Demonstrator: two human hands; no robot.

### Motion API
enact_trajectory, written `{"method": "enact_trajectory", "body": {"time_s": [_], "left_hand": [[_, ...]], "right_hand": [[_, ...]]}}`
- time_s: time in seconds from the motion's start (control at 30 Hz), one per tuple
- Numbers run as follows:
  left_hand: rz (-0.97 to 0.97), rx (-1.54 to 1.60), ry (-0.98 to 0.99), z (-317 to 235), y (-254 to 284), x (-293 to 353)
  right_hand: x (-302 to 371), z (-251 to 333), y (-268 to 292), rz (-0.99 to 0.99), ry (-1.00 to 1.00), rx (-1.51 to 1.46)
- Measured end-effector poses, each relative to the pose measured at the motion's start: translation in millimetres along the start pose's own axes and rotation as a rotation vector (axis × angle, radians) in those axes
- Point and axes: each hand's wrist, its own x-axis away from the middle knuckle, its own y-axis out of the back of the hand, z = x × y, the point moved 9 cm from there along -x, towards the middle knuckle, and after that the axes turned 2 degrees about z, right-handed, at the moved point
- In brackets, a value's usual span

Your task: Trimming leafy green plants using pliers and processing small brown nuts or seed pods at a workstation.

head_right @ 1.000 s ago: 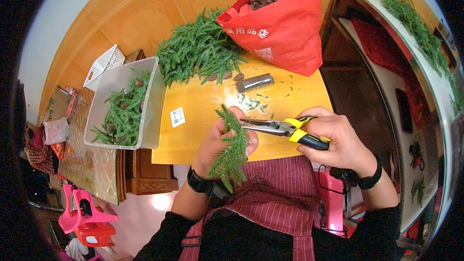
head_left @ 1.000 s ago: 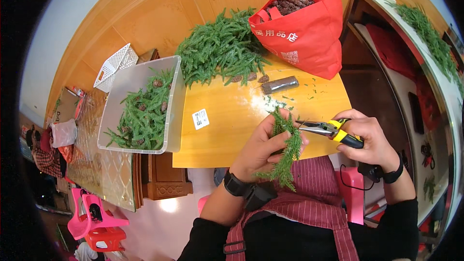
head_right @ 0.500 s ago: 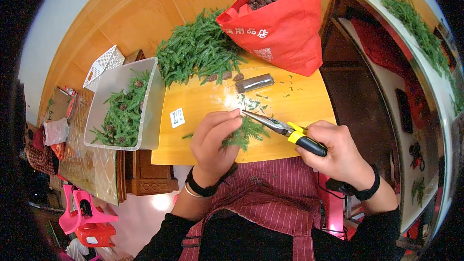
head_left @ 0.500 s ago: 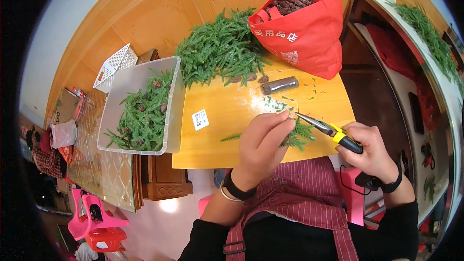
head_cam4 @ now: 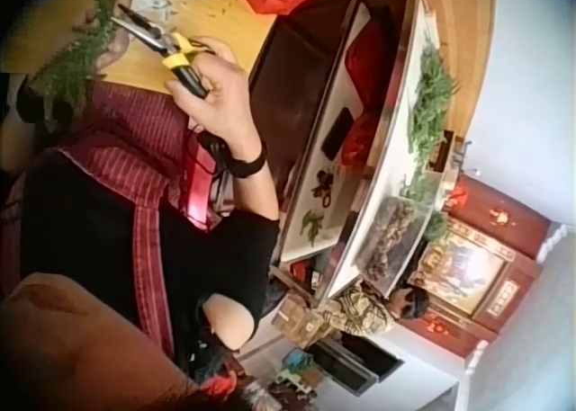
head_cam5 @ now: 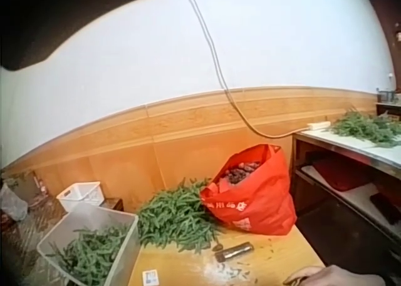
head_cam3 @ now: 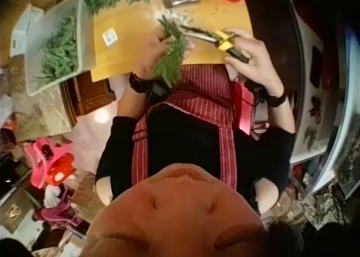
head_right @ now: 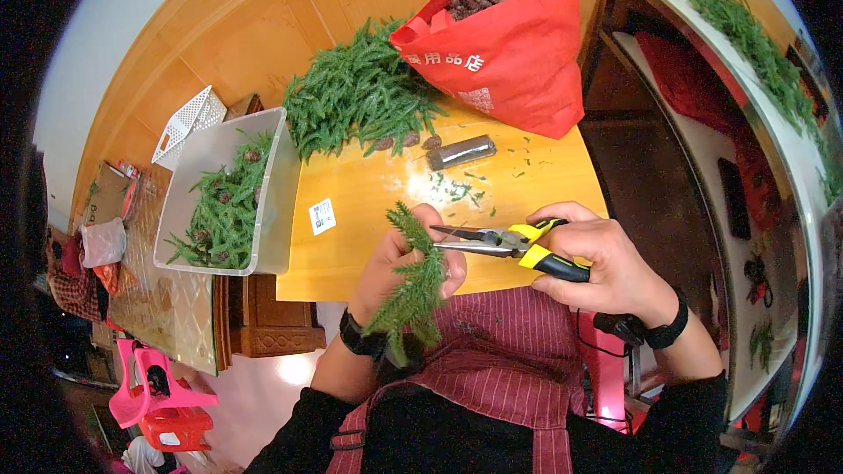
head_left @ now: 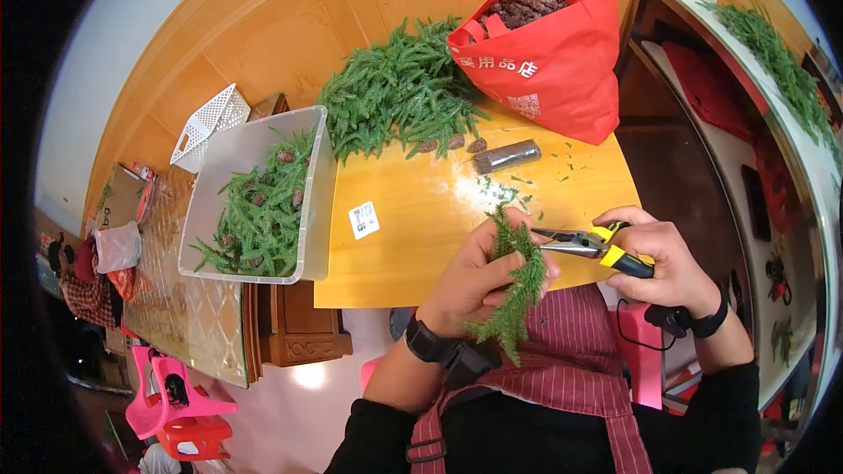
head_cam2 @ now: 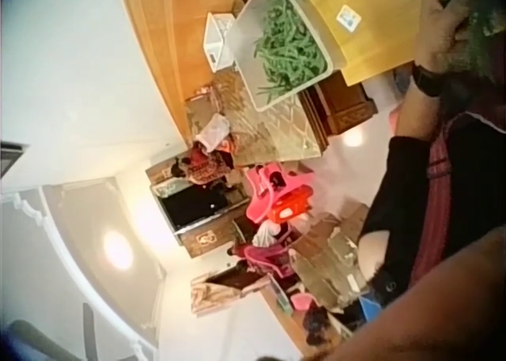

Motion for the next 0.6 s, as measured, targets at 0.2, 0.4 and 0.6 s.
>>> {"method": "enact_trajectory", "body": {"time_s": [0.2, 0.4, 0.6], "left_hand": [[-0.040, -0.017, 0.033, 3, -7, -3], [-0.036, -0.050, 0.066, 2, -4, 2], [-0.176, -0.295, -0.035, -19, -1, 1]], "right_hand": [[2, -1, 4, -0.066, -0.024, -0.014], [2, 5, 2, -0.036, 0.024, 0.060], [6, 10, 8, -0.119, 0.005, 0.153]]}}
